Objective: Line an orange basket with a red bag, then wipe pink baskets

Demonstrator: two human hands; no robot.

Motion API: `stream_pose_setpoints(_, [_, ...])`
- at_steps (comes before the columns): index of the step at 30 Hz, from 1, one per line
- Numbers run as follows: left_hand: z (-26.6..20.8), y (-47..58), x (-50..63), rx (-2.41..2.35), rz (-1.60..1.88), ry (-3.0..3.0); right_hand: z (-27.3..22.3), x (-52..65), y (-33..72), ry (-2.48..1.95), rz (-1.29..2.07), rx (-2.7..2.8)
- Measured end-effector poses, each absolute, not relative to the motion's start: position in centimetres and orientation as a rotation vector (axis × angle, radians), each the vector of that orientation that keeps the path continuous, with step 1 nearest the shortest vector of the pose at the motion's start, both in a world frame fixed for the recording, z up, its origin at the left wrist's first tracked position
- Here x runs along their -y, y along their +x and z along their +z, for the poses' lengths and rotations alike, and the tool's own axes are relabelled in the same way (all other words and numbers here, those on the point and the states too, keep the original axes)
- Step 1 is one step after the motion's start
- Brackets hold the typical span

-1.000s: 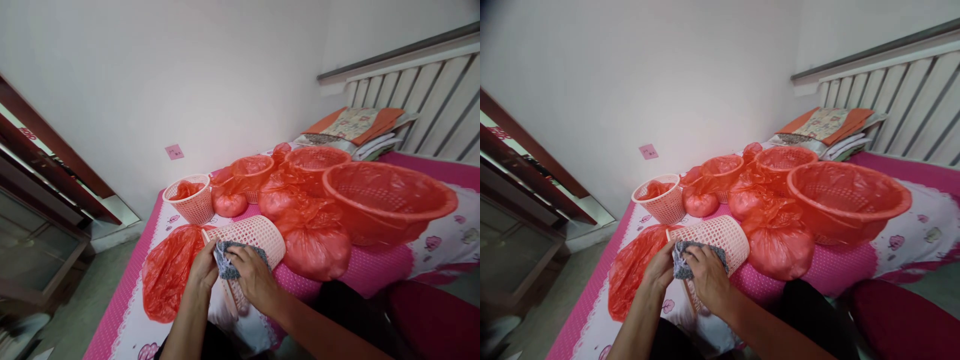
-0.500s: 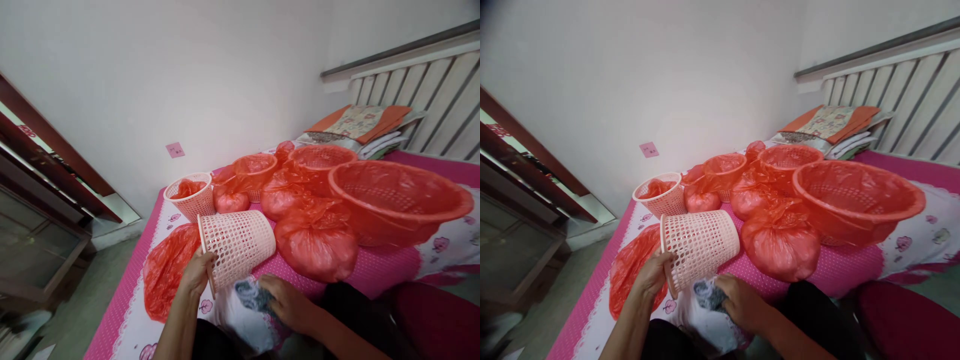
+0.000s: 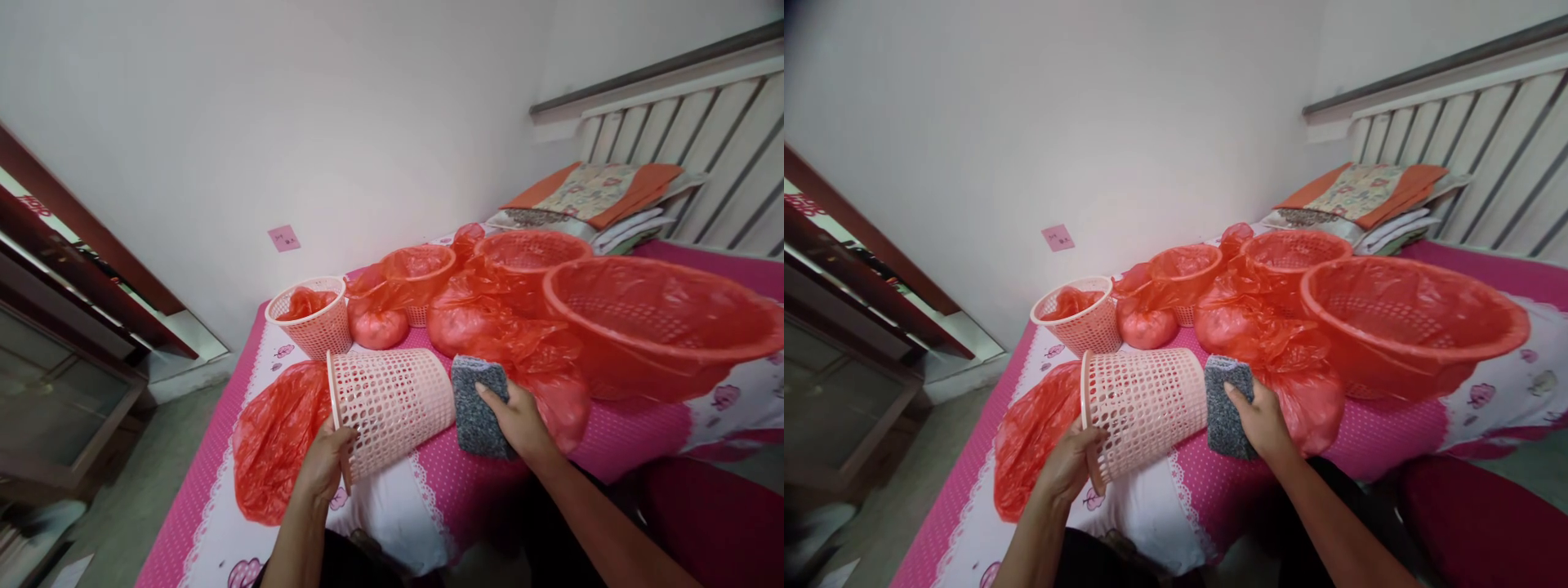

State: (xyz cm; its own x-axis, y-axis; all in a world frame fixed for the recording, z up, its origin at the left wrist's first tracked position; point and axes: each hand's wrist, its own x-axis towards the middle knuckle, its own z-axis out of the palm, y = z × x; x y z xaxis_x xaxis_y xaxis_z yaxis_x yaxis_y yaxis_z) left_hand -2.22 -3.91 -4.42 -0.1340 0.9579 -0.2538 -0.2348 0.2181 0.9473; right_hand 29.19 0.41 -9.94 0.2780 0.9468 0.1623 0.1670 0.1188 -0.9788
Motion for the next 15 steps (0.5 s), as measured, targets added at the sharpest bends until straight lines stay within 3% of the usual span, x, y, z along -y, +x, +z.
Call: stream_pose_setpoints(15, [-4.2, -1.4, 4.5, -1.248, 1.217, 0.868, -10.5, -4.4, 24.1, -1.409, 0.434, 1.653])
